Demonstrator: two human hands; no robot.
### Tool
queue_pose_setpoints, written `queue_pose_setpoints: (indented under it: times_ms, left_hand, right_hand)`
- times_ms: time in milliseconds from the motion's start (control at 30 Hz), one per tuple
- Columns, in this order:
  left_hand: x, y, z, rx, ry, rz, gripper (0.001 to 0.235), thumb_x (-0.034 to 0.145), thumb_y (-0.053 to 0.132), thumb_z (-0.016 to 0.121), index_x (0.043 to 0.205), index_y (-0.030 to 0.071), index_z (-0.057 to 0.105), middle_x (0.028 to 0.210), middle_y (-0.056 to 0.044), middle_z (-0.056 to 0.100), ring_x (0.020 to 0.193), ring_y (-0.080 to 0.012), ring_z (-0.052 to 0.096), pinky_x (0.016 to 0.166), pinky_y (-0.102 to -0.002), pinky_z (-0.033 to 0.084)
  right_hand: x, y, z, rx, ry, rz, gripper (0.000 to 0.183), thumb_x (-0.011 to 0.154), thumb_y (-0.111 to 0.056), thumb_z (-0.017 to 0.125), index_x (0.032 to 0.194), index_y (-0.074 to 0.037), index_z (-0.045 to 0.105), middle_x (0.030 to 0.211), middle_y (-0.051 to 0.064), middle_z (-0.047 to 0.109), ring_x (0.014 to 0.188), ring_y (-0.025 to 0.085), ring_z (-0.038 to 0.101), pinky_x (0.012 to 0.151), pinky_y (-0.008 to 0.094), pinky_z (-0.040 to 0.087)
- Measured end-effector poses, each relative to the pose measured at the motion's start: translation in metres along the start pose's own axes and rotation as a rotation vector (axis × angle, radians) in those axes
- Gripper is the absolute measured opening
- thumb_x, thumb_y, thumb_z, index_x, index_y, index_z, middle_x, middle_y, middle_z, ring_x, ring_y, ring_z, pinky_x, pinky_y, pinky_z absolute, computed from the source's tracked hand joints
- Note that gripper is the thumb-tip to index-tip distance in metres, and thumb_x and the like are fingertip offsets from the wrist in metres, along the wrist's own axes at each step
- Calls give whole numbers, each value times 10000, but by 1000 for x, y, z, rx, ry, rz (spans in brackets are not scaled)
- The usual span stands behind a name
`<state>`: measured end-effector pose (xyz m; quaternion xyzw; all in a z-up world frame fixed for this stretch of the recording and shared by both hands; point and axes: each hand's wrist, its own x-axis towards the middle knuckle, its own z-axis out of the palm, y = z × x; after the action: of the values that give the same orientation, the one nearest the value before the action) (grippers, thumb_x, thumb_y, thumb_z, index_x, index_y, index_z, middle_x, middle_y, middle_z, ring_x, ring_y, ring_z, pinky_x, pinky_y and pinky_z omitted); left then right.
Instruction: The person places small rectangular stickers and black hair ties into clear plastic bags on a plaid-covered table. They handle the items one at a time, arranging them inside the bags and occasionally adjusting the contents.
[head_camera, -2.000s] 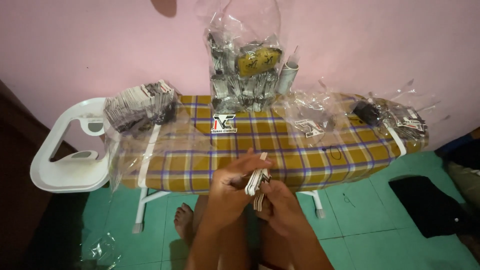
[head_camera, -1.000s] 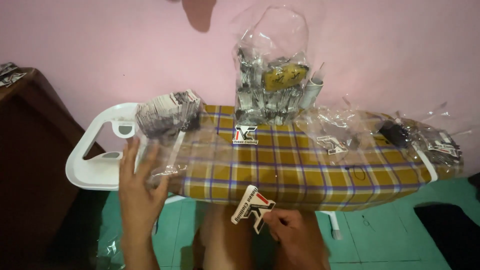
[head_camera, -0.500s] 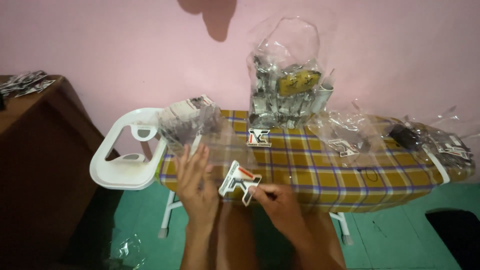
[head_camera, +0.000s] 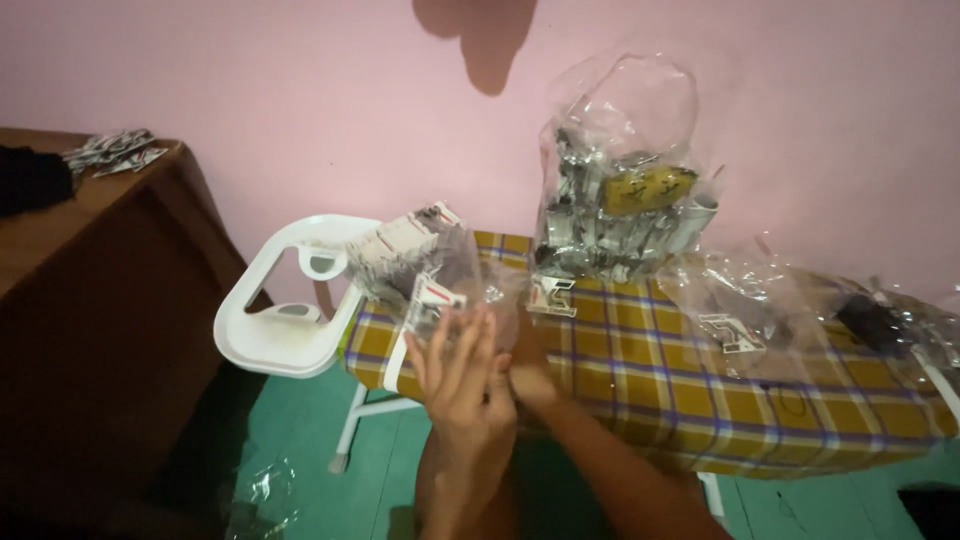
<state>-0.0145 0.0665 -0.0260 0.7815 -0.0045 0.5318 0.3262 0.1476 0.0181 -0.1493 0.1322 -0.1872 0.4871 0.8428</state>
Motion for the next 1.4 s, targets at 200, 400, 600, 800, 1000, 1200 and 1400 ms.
queue_pose_setpoints:
  times_ms: [200,400,600,800,1000,1200,1400]
  left_hand:
    - [-12,18,10,32,-97,32,426,1059,76,453,1478,146,489,1495,-89,607,1495,-360,479,1314,-645,95]
    - [-10,29,0,-154,-61,-5,356,1075,220,484,1377,87,620,1424,-66,650,1437,-399,524,1273,-706,140]
    - [-12,28,-5,-157,-133,-67,444,1098,330,384,1334,75,659,1397,-71,664,1446,-396,485,1232,-712,121]
    - [-30,13,7,-150,-76,-64,548,1038,510,486,1432,138,570,1547,-176,516,1481,-413,457,1267,-731,137]
    - [-26,-28,-4,-251,199,-71,952,962,797,394,1468,-3,490,1531,-220,511,1472,-387,488,1232,-489,425]
    - [48,-92,-39,-120,-33,-157,369,1087,197,449,1361,20,623,1513,-218,469,1462,-457,409,1213,-623,260]
    - [52,-146,-30,85,-354,-36,291,1084,209,489,1142,124,761,1395,-141,619,1403,-485,466,1185,-602,304]
  right_hand:
    - [2,50,54,1143,41,555,767,1051,-102,710,1626,-32,208,1333,94,714,1001,138,794,662,132,656]
    - [8,59,61,333,107,556,517,1028,-98,666,1389,-76,296,1175,46,677,924,115,714,665,154,588]
    - [24,60,64,-475,151,501,282,1006,-93,622,1152,-123,383,1017,0,638,846,94,632,667,179,520]
    - [46,58,75,-1287,191,389,157,983,-86,578,915,-173,468,860,-46,597,769,77,551,669,207,454]
    - [69,45,89,-1981,262,220,283,964,-78,542,718,-218,537,728,-83,562,704,64,482,671,231,399]
    - [69,50,91,-2691,247,449,337,955,-312,482,1209,-237,691,1100,-2,694,1007,192,666,886,328,488]
    - [85,22,33,-2425,708,696,617,857,-887,240,1339,-649,543,1115,-199,750,1111,24,705,1065,247,481]
